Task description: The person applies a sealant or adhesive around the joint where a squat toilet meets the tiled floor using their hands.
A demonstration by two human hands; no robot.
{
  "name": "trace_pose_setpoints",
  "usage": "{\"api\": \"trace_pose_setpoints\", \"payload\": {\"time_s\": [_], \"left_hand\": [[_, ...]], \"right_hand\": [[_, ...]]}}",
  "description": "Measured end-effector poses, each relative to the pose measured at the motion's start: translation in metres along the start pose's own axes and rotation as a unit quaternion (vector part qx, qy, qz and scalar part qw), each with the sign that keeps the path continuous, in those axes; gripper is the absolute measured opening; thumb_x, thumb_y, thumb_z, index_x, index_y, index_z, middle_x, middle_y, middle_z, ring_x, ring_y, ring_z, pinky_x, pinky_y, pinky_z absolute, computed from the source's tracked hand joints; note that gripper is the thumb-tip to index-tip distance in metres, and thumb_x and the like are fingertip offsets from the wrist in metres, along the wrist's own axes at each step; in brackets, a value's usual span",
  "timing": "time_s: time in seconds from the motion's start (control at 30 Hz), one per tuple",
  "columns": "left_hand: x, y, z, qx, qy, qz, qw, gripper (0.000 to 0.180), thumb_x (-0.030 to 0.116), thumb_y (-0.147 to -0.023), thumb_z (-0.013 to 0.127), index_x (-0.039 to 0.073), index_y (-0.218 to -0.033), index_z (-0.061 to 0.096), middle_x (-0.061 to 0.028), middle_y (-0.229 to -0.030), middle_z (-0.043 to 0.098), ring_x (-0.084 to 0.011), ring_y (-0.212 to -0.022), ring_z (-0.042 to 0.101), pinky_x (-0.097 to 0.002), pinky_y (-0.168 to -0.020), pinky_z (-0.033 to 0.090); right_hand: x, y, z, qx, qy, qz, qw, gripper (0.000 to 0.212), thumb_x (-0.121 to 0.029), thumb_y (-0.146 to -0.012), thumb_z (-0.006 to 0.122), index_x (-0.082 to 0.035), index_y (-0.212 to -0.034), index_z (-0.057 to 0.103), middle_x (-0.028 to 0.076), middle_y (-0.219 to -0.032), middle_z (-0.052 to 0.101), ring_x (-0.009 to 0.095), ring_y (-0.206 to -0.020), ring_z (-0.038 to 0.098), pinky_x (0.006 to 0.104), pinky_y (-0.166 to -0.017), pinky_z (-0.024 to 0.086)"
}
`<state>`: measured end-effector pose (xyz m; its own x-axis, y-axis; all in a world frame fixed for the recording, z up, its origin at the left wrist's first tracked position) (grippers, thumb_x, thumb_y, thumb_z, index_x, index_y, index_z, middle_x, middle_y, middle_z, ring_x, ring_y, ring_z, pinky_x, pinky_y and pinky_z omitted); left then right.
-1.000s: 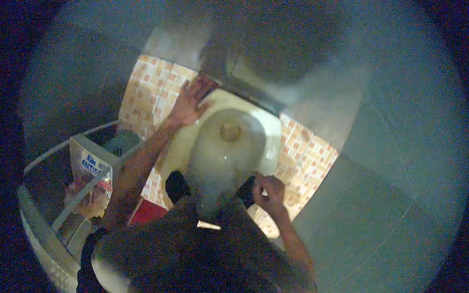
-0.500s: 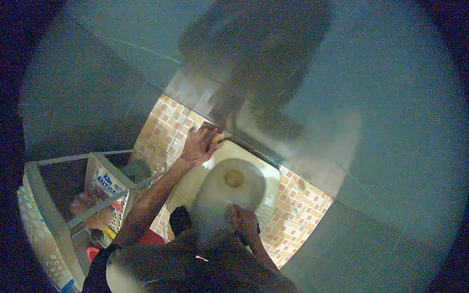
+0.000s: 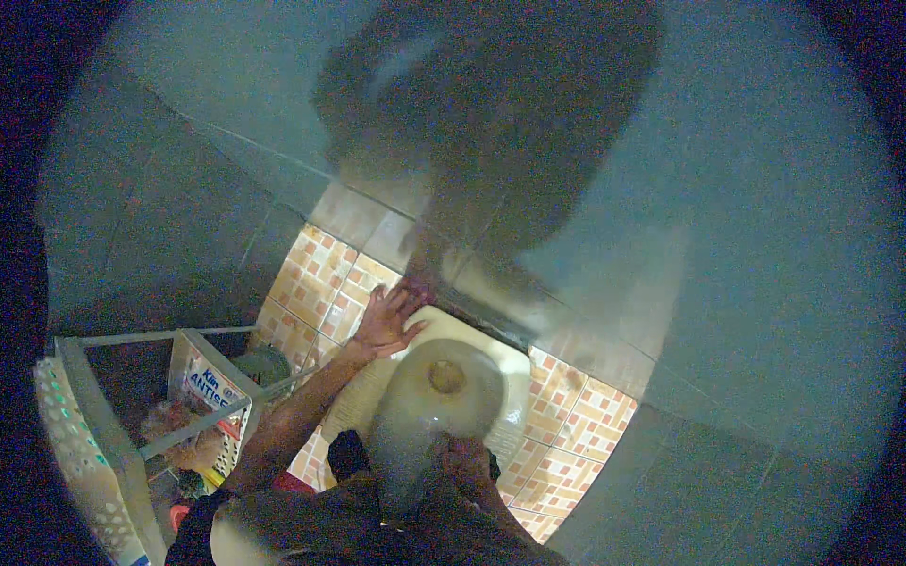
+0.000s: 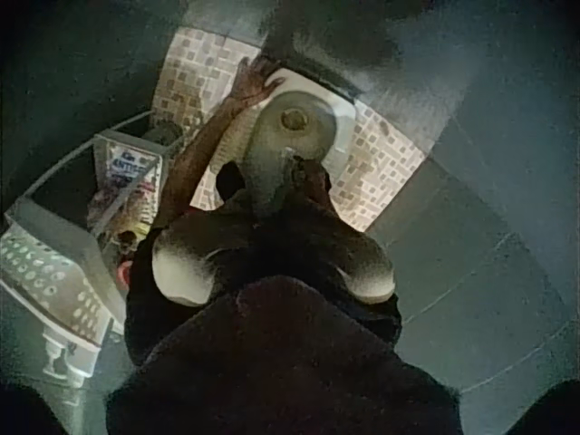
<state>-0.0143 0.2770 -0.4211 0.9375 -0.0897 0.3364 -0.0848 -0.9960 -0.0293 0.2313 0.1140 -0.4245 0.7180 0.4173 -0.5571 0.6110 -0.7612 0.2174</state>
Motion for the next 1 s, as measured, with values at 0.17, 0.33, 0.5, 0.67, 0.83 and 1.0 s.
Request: {"api": "trace_pose_setpoints", "payload": {"time_s": [0.17,0.33,0.5,0.67,0.83,1.0], "left_hand": [[0.000,-0.003,-0.007,0.032,0.004,-0.012,0.999,0.051,0.048,-0.093,0.055,0.013,-0.130,0.057,-0.0083,-0.129,0.052,-0.0246,-0.132,0.041,-0.0548,-0.106,0.031],[-0.024,0.004,-0.021,0.058,-0.016,-0.052,0.997,0.052,0.048,-0.090,0.059,0.012,-0.128,0.056,-0.0083,-0.129,0.051,-0.0246,-0.133,0.039,-0.0557,-0.104,0.032],[-0.030,0.004,-0.028,0.050,0.024,-0.093,0.994,0.052,0.047,-0.090,0.060,0.013,-0.129,0.056,-0.0086,-0.127,0.051,-0.0252,-0.131,0.040,-0.0565,-0.104,0.031],[-0.022,0.001,-0.015,0.038,0.154,-0.071,0.985,0.048,0.048,-0.089,0.061,0.012,-0.121,0.062,-0.0091,-0.123,0.052,-0.0254,-0.125,0.044,-0.0569,-0.103,0.030],[0.001,-0.003,0.006,0.059,0.041,-0.037,0.997,0.057,0.060,-0.094,0.046,0.018,-0.129,0.060,-0.0078,-0.124,0.055,-0.0246,-0.128,0.044,-0.0596,-0.106,0.028],[-0.010,0.024,-0.017,0.142,0.038,-0.047,0.988,0.051,0.056,-0.093,0.052,0.019,-0.127,0.060,-0.0067,-0.121,0.056,-0.0240,-0.127,0.047,-0.0601,-0.105,0.029]], "right_hand": [[0.009,-0.007,0.002,0.051,-0.025,-0.024,0.998,0.039,-0.030,-0.084,0.063,-0.011,-0.118,0.065,0.013,-0.081,0.067,0.034,-0.073,0.064,0.0491,-0.068,0.054],[0.005,-0.021,-0.043,0.122,-0.096,-0.017,0.988,0.042,-0.007,-0.075,0.071,-0.007,-0.117,0.065,0.009,-0.082,0.068,0.027,-0.072,0.065,0.0407,-0.070,0.053],[0.026,-0.014,-0.035,0.145,-0.073,-0.001,0.987,0.041,-0.007,-0.077,0.070,-0.008,-0.117,0.066,0.010,-0.078,0.065,0.028,-0.069,0.064,0.0415,-0.067,0.053],[0.028,-0.010,-0.020,0.153,-0.057,0.000,0.987,0.032,-0.012,-0.082,0.064,-0.008,-0.113,0.068,0.011,-0.073,0.061,0.031,-0.068,0.062,0.0431,-0.064,0.051],[0.080,0.009,0.025,0.114,-0.090,0.070,0.987,0.032,-0.018,-0.082,0.065,-0.007,-0.111,0.068,0.011,-0.073,0.063,0.029,-0.067,0.062,0.0422,-0.064,0.052],[0.017,-0.010,-0.014,0.127,-0.037,-0.030,0.991,0.034,-0.021,-0.082,0.067,-0.008,-0.114,0.068,0.008,-0.070,0.063,0.027,-0.064,0.062,0.0399,-0.062,0.052]]}}
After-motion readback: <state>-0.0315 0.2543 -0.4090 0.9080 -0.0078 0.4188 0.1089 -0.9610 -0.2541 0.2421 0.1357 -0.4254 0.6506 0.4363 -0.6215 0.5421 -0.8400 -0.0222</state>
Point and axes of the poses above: each hand's wrist, its own y-axis away from the middle knuckle, its own z-axis out of the palm, x = y × z, the point moved 10 cm from there along -y, towards the middle knuckle
